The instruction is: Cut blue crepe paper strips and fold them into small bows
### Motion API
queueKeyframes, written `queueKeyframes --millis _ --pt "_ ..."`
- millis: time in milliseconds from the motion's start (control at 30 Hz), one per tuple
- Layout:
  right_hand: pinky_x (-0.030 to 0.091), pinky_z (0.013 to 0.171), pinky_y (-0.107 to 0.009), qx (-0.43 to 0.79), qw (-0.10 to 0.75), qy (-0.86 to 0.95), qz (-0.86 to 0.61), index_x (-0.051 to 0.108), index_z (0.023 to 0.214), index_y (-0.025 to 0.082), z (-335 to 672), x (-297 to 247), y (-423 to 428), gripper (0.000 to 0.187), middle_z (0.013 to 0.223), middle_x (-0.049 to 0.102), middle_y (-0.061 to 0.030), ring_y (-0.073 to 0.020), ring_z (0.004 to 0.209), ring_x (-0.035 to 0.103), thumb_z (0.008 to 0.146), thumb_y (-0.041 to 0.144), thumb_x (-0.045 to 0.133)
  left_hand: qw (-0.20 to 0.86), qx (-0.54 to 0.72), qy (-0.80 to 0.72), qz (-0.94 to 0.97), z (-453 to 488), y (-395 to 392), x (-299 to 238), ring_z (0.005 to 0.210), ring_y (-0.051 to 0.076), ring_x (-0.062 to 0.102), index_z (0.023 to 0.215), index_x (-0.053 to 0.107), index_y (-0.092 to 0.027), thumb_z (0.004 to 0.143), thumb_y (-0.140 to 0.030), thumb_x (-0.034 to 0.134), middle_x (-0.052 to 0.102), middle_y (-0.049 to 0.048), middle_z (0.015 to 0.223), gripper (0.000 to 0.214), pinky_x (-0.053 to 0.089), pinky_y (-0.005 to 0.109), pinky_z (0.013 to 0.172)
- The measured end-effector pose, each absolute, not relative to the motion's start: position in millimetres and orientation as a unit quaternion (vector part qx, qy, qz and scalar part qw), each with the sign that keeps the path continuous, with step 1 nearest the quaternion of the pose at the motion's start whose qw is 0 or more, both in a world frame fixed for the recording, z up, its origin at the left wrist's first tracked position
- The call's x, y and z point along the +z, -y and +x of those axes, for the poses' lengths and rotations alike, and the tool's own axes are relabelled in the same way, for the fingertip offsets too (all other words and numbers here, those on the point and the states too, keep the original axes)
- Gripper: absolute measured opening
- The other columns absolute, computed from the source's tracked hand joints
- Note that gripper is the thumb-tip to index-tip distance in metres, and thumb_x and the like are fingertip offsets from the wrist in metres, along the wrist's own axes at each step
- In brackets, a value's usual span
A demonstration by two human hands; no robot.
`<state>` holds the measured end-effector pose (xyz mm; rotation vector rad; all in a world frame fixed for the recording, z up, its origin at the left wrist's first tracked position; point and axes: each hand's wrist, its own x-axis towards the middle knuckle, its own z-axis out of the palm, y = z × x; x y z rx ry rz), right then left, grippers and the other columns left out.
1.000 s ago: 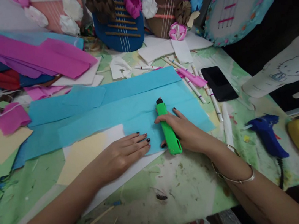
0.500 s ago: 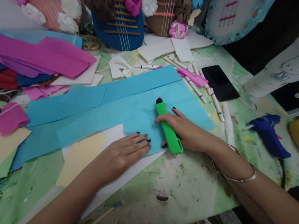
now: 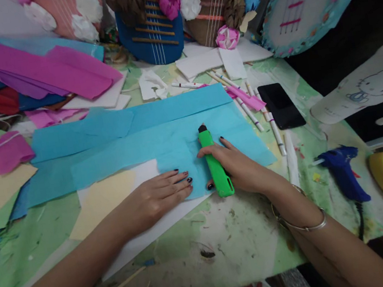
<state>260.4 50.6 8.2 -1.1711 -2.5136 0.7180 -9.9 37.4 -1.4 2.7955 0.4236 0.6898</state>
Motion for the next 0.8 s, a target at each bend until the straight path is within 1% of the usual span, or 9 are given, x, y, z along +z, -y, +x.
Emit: queueKeyframes --millis 133,267,400,500,600,700,800 --pt "0.016 0.116 -0.054 0.249 0.133 0.871 -0.403 0.04 0.126 0.025 261.3 9.4 -51.5 0.06 0.134 0.054 -0.0116 -0.029 0.132 0.044 0.077 0.042 0.071 0.117 0.227 -0.141 0.956 -11.9 -37.8 -3.6 0.127 0.022 0.051 0.127 0.054 -0.014 0.099 -0.012 0.035 0.064 0.0105 0.124 0.034 0.045 0.046 0.107" --pt "0.015 0.116 -0.054 0.252 0.134 0.87 -0.403 0.039 0.126 0.026 262.1 9.6 -52.4 0.063 0.133 0.054 -0.0108 -0.0293 0.132 0.044 0.075 0.04 0.073 0.119 0.23 -0.151 0.954 -14.4 -37.6 -6.3 0.128 0.022 0.051 0.13 0.053 -0.016 0.099 -0.012 0.035 0.064 0.01 0.125 0.036 0.044 0.045 0.108" --pt "0.015 0.116 -0.054 0.25 0.132 0.869 -0.407 0.039 0.127 0.025 261.9 9.7 -52.1 0.063 0.134 0.053 -0.0116 -0.0296 0.133 0.043 0.076 0.043 0.072 0.107 0.231 -0.151 0.955 -13.9 -37.1 -5.3 0.126 0.022 0.052 0.128 0.054 -0.016 0.098 -0.012 0.037 0.065 0.0097 0.124 0.034 0.046 0.045 0.107" --pt "0.015 0.116 -0.054 0.248 0.131 0.871 -0.405 0.039 0.127 0.024 262.1 10.4 -50.6 0.062 0.135 0.052 -0.0126 -0.0295 0.133 0.043 0.078 0.044 0.07 0.085 0.229 -0.15 0.958 -12.3 -37.0 -3.3 0.125 0.023 0.053 0.126 0.054 -0.012 0.098 -0.011 0.038 0.065 0.0113 0.123 0.033 0.046 0.046 0.106" --pt "0.016 0.116 -0.054 0.249 0.131 0.872 -0.402 0.039 0.128 0.024 263.4 11.7 -48.9 0.06 0.133 0.054 -0.0127 -0.0289 0.132 0.044 0.079 0.041 0.07 0.049 0.229 -0.155 0.96 -10.5 -37.1 -1.9 0.123 0.025 0.055 0.124 0.054 -0.008 0.096 -0.01 0.042 0.065 0.0142 0.122 0.031 0.048 0.047 0.104" --pt "0.016 0.116 -0.054 0.249 0.126 0.874 -0.398 0.039 0.128 0.024 264.5 13.6 -48.0 0.058 0.133 0.054 -0.0127 -0.0287 0.133 0.043 0.08 0.038 0.069 0.008 0.246 -0.182 0.952 -9.6 -37.4 -2.7 0.121 0.026 0.057 0.123 0.055 -0.007 0.094 -0.008 0.047 0.066 0.0157 0.119 0.03 0.05 0.048 0.101" --pt "0.016 0.116 -0.055 0.25 0.125 0.874 -0.397 0.04 0.128 0.022 264.6 15.2 -47.8 0.058 0.132 0.055 -0.0132 -0.0289 0.133 0.043 0.08 0.039 0.069 0.001 0.279 -0.201 0.939 -9.8 -37.6 -4.3 0.118 0.026 0.059 0.121 0.056 -0.006 0.093 -0.007 0.046 0.067 0.0168 0.116 0.029 0.052 0.047 0.099"
